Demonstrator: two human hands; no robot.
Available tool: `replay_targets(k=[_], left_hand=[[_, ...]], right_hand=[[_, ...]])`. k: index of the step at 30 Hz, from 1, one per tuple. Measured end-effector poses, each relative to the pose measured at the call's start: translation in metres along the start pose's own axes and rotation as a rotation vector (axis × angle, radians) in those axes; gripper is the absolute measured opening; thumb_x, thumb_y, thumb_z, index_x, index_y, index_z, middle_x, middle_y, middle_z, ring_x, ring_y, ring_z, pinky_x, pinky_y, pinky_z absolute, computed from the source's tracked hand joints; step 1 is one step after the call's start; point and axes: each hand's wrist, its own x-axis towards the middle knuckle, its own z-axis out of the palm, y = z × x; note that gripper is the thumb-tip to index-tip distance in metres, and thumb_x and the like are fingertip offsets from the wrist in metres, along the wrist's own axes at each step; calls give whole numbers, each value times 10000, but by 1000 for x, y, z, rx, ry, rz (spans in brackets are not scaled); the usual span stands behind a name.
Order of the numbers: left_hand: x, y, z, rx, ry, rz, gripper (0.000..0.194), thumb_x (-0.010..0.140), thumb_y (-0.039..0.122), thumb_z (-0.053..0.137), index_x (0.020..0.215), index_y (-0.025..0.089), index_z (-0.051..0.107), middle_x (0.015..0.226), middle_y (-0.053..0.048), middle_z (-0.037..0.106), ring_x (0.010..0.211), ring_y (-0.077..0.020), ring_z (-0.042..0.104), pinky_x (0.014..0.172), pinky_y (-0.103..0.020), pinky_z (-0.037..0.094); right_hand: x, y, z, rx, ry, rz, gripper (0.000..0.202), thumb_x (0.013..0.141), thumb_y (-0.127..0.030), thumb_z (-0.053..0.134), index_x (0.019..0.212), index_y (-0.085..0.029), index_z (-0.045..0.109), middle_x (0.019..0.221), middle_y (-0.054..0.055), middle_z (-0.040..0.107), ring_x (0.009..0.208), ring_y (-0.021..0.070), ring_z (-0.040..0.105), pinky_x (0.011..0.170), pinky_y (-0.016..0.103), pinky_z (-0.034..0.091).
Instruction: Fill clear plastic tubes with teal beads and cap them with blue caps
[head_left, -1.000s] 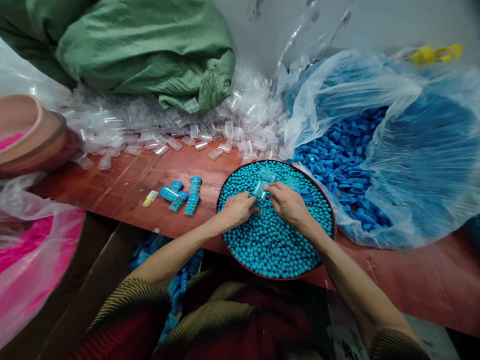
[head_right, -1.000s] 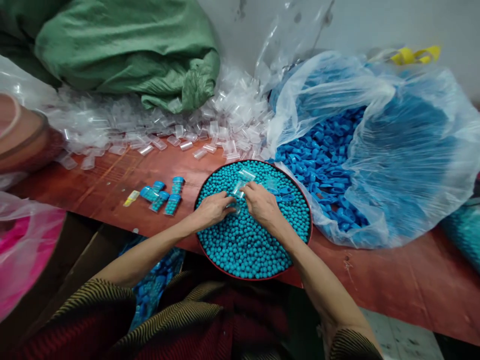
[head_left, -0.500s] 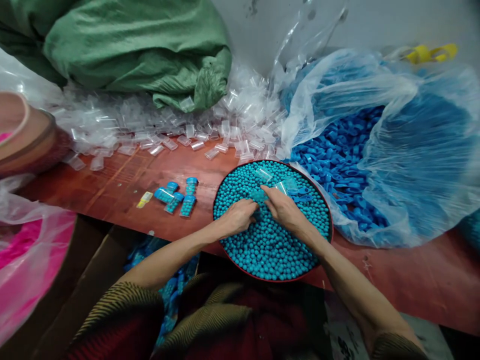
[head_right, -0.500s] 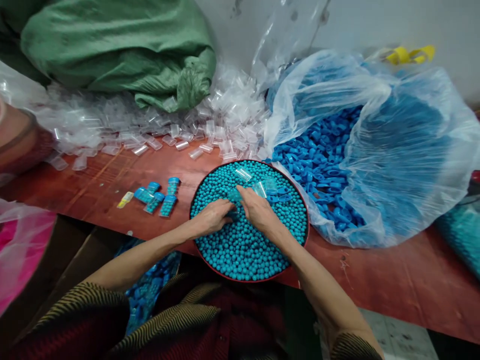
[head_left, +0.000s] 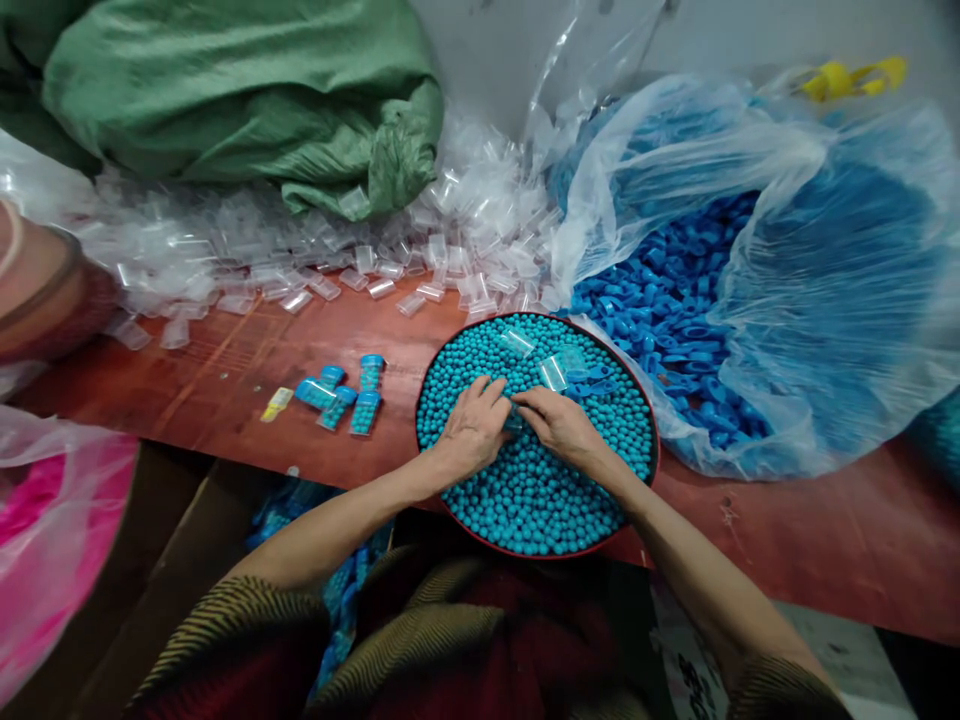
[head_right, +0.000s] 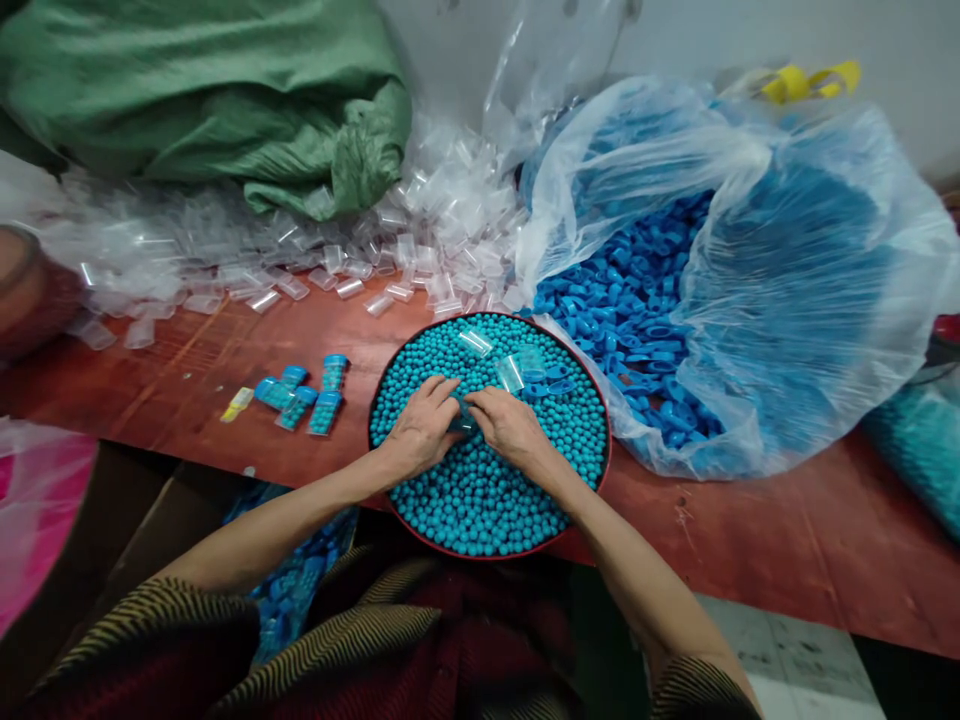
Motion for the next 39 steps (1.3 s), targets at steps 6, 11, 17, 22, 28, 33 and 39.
replay_targets(k=[6, 11, 17, 22, 28, 33, 39], left_hand=[[6, -2, 2, -47, -127, -40, 373, 815, 168, 514, 1178, 157, 429, 1084, -87, 558, 987, -235, 524, 858, -403, 467], [12, 4, -1, 54, -204, -50, 239, 822, 161, 474, 1060, 147, 488, 1027, -110, 548, 975, -265, 517, 817, -429, 472], [-3, -1, 1, -89, -80, -12, 267, 799, 217, 562, 1033, 146, 456, 1323, -173, 411, 1248, -306, 403, 987, -458, 422], [-9, -6, 12, -184, 29, 19, 340, 761, 203, 583, 1053, 135, 422, 1469, -225, 215, 1389, -354, 213, 1066, -506, 349], [-2, -7, 17, -244, 2, -10, 536, 759, 215, 556, 1239, 124, 336, 1204, -163, 516, 1188, -300, 470, 980, -474, 411], [7, -2, 6, -204, -124, -66, 591, 749, 271, 579, 1277, 142, 346, 1167, -121, 531, 1063, -277, 494, 907, -440, 436], [12, 3, -4, -98, -204, -63, 427, 761, 267, 535, 1163, 151, 448, 1056, -102, 555, 978, -261, 496, 865, -412, 435]], right_hand=[[10, -6, -21, -235, -86, 100, 288, 910, -212, 446, 1156, -213, 596, 1077, 77, 649, 972, 203, 606, 777, 288, 472], [34, -2, -43, -552, -122, 250, 479, 838, -241, 564, 1298, -154, 463, 1163, 168, 564, 942, 275, 594, 673, 314, 455], [32, 18, -38, -230, 37, 195, 216, 824, -240, 562, 1024, -165, 597, 995, 114, 609, 870, 233, 593, 757, 338, 462], [11, 10, -10, 265, 106, 140, 222, 845, -222, 491, 1048, -196, 578, 953, 55, 666, 745, 170, 623, 716, 316, 504], [7, 1, -7, 24, -67, 51, 316, 864, -188, 444, 1120, -175, 628, 1054, 106, 681, 970, 218, 617, 859, 343, 460], [30, -2, -37, -47, -315, 116, 244, 859, -211, 464, 917, -191, 701, 918, 50, 721, 856, 179, 647, 761, 253, 447], [69, -17, -50, -297, -141, 205, 307, 907, -332, 424, 1095, -223, 639, 1044, 67, 686, 951, 208, 626, 770, 267, 430]])
